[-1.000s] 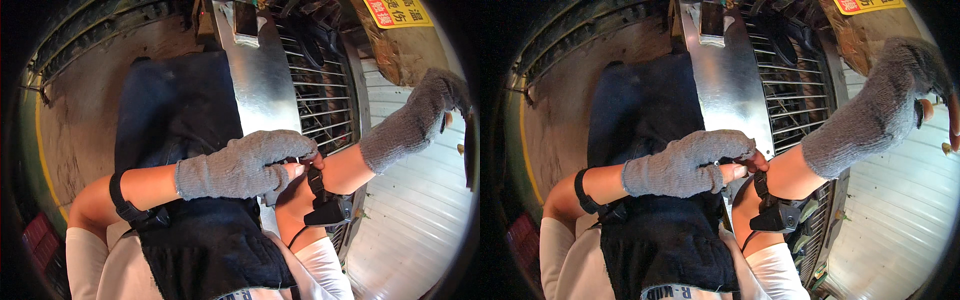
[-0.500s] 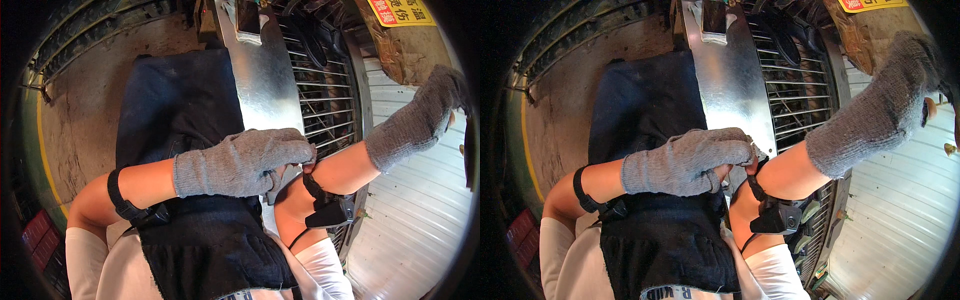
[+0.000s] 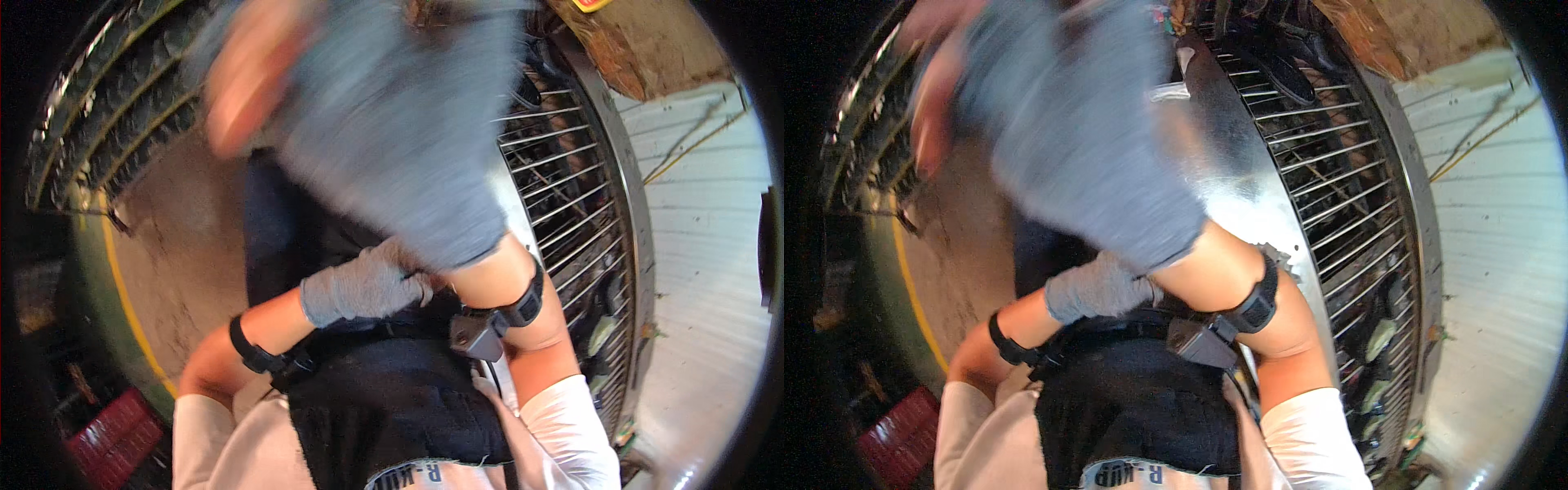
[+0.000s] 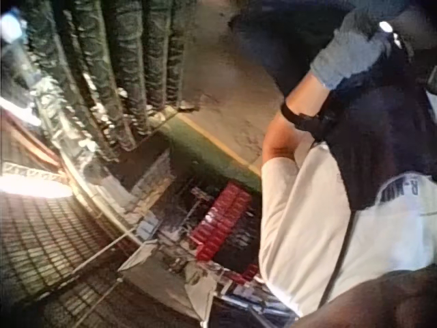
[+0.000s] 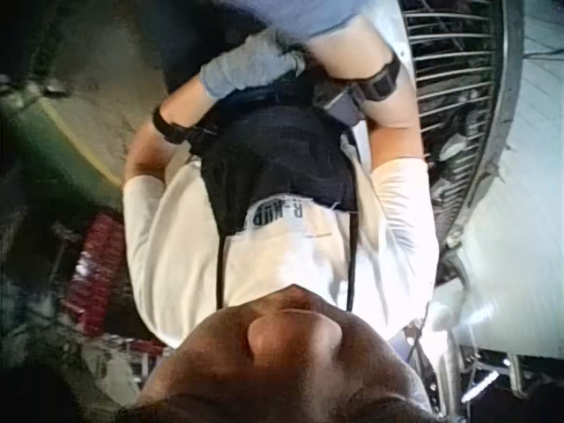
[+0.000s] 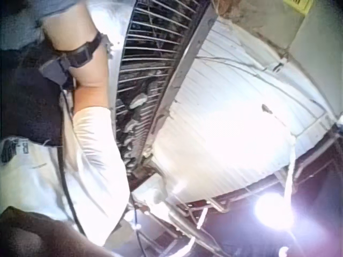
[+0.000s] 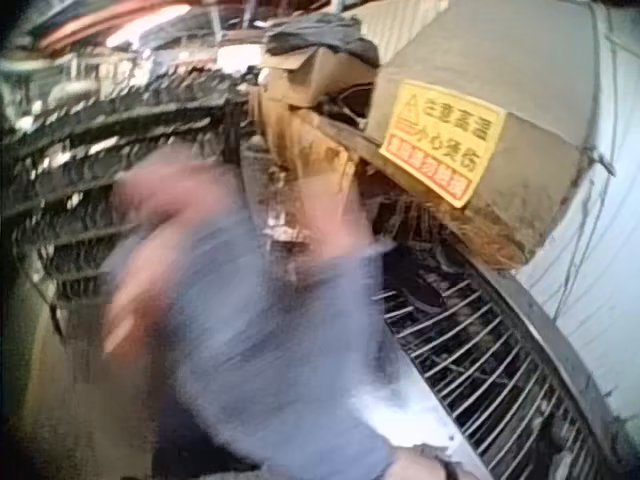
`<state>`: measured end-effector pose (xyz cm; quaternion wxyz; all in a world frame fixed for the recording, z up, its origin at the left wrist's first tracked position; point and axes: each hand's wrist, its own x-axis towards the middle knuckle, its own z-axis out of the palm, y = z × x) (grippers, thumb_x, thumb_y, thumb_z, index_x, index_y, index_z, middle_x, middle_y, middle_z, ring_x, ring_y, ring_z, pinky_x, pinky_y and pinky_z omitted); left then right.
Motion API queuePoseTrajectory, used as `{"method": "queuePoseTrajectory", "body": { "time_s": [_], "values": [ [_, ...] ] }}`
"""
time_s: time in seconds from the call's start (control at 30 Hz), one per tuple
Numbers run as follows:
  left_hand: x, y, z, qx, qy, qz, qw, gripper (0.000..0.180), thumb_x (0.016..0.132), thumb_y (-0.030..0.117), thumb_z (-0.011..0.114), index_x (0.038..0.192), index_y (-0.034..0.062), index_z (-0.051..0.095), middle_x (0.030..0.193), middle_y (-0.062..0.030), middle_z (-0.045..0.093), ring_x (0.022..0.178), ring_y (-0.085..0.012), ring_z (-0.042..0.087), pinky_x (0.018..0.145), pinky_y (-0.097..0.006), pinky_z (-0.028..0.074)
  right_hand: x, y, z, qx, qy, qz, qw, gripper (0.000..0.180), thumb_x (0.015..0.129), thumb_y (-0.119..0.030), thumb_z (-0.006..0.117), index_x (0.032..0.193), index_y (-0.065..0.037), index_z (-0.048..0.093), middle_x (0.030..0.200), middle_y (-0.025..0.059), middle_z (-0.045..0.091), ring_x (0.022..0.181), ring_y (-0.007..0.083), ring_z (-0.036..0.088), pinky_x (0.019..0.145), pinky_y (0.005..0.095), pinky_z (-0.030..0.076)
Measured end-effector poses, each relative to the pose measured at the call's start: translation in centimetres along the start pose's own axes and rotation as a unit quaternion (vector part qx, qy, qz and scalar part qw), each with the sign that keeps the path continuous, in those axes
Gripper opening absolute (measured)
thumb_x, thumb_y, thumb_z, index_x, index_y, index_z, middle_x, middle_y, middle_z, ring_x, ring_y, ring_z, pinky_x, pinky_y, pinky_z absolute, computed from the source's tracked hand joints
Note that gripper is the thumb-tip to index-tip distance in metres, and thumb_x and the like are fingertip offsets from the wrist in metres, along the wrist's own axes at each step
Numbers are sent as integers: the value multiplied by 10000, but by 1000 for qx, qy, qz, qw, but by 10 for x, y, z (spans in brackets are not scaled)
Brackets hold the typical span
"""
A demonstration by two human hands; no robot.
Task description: Inspecting finished shoes and placing them onto a conveyor belt in a factory setting.
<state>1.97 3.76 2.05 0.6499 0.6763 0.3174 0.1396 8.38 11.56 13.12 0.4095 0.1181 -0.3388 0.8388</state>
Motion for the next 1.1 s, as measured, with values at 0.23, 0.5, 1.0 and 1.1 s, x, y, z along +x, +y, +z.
{"method": "queuePoseTrajectory", "body": {
  "time_s": [0.23,0.5,1.0,1.1],
  "values": [
    [25,-34,8,-247,-67,47,966,704,980,214,757,1591,69,441,1373,-160,645,1306,-242,597,1125,-411,467,-14,88,30,-222,-107,158,956,478,1019,-461,696,803,-35,676,668,55,655,629,147,621,557,317,448],
    [28,15,-11,-288,-107,-114,945,768,940,206,824,1596,57,452,1344,-195,676,1282,-173,611,1061,-357,503,-16,131,44,-285,-144,124,940,569,992,-525,691,710,-46,571,589,36,487,576,154,520,557,383,411],
    [16,26,-26,-309,42,80,947,639,1072,262,619,1623,16,408,1485,-177,586,1301,-259,612,1114,-400,493,-15,123,2,-34,-97,91,991,256,997,-272,734,1053,-23,758,893,43,766,750,119,713,659,266,571],
    [24,-74,-66,-284,50,-13,957,675,1048,331,677,1589,-6,455,1475,-162,591,1263,-214,622,1098,-395,503,-5,27,-69,-163,50,189,967,411,979,-193,756,1330,4,674,1057,98,793,890,139,733,814,314,612]
  ]
}}
